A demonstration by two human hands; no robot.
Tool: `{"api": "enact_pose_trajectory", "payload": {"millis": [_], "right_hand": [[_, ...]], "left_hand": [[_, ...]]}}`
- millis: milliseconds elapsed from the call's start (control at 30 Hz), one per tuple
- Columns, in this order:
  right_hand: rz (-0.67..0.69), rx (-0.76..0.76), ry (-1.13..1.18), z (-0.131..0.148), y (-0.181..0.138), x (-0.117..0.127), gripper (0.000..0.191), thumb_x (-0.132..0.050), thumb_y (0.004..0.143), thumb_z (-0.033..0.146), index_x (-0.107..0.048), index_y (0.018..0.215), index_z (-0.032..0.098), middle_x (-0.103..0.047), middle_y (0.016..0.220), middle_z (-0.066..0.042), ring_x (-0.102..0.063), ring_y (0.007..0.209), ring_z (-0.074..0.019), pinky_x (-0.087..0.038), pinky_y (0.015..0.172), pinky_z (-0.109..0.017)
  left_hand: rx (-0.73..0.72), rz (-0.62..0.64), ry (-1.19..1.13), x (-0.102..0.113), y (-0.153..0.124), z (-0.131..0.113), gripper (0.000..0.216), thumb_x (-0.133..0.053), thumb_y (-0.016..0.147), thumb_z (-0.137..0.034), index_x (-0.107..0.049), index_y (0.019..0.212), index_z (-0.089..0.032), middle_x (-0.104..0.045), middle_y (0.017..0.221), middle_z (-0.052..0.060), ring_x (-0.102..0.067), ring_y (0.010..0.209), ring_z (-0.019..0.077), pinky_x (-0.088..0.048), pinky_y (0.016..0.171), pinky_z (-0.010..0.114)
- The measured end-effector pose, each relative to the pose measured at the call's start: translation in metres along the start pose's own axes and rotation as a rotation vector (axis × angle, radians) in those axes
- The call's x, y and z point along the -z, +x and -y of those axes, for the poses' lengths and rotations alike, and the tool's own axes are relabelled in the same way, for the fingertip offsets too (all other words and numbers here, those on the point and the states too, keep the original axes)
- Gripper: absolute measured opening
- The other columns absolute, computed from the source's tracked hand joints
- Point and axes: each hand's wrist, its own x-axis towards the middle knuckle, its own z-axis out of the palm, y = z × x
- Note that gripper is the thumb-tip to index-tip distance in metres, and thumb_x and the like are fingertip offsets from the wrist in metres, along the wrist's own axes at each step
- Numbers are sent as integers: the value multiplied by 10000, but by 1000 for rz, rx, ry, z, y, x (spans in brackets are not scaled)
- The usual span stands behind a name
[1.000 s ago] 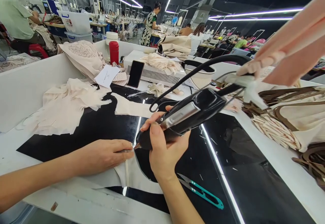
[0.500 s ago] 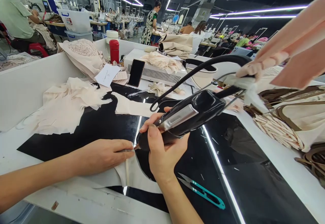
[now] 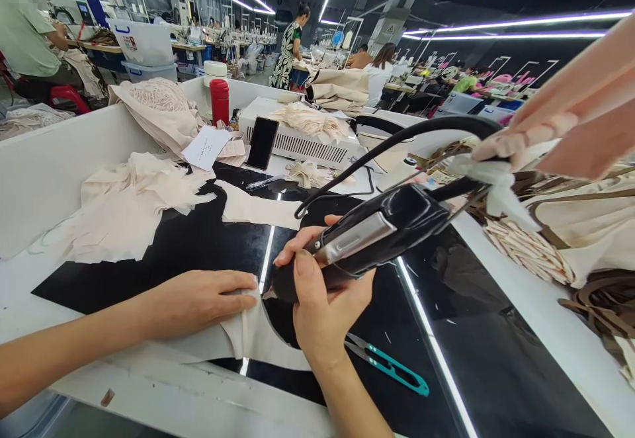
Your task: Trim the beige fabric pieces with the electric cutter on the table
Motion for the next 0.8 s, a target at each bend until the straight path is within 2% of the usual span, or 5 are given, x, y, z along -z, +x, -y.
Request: {"api": "enact_pose_trajectory", "payload": {"millis": [367,633,733,800], "right_hand": [[27,-13,21,-2,-4,1,348,-880,852,323,-664,1121,274,-712,766,66,-669,558,-135,-591,564,-287],[35,-5,-49,-2,-7,0,356,-860,875,356,-627,1133,279,-673,772,70,-652,571,-138,-593,577,-308],[23,-7,-28,4,-5,1,367,-879,855,366,-642,1121,278,-686,769,65,-662,560,-146,-584,553,-307],[4,2,-17,11,-4,3,378,-898,834,375,-658,1109,276,-691,762,61,-659,549,-149,-573,531,-304]], "left_hand": [[13,8,-13,2,0,0,197,-556,1019,-30,-644,1135,-162,-686,1376,136,-760,1130,211,-655,956,279],[21,11,-21,4,0,0,183,-574,1020,-41,-649,1129,-167,-693,1394,128,-762,1144,212,-661,939,272],[8,-11,-18,4,-1,2,176,-568,1032,-50,-661,1140,-154,-705,1395,134,-758,1181,221,-660,970,287],[-27,-47,3,5,-1,2,165,-563,1051,-66,-677,1142,-140,-724,1374,140,-727,1265,248,-640,1054,335]]}}
